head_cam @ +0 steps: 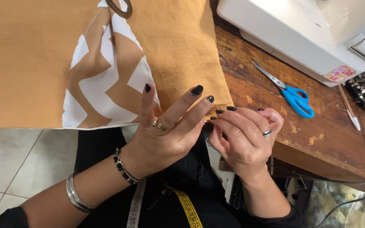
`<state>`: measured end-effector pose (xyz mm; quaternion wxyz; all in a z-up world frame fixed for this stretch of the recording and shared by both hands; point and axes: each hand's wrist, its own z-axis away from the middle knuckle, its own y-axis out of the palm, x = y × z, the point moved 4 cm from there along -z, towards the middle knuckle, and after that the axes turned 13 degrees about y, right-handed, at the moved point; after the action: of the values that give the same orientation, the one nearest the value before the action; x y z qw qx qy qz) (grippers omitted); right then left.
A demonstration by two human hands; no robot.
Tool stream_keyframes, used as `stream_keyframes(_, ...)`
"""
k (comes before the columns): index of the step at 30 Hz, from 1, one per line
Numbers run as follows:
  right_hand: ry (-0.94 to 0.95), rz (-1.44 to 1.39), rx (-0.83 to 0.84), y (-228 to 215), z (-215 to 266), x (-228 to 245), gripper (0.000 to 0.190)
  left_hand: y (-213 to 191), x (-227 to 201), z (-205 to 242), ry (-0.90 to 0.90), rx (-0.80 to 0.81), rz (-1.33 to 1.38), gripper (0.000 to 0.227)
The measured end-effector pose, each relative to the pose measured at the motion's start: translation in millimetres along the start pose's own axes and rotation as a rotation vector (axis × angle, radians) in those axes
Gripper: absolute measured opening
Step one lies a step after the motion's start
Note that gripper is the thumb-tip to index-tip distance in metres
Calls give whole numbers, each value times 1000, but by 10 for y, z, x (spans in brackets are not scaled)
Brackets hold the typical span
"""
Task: Preparing and cutting fabric for sewing pillows on a wooden workbench
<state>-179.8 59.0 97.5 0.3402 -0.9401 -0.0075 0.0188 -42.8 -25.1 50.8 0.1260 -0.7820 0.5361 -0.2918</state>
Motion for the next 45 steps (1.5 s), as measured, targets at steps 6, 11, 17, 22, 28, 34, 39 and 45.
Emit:
stream_keyframes(6, 0, -423, 141, -100, 183, -91, 23, 13, -2, 31, 5, 15, -5, 19)
stream_keyframes(11, 99, -301, 124, -117, 116, -66, 11, 11, 10, 11, -2, 3, 7, 20)
stream_keyframes(17, 69, -115, 92, -14, -1, 35, 7, -1, 13, -10, -4, -2, -12, 20)
stream_keyframes(22, 8, 25, 49, 33, -37, 38, 11, -5, 4, -1, -3, -10, 6, 21)
stream_keyframes(28, 194, -197, -212, -200, 241, -366, 37, 2, 3, 23, 18, 16, -26, 26)
stream_keyframes(34, 346, -91, -23, -284, 344, -465, 12, -3, 2, 77, 32, 36, 33, 21)
stream_keyframes(39, 336, -115, 59, -217, 355, -422, 15, -54, -56, -61, 31, 20, 15, 16)
stream_keyframes(45, 269, -58, -43, -119, 335, -389, 13, 56, -173, -330, 69, -1, -22, 20)
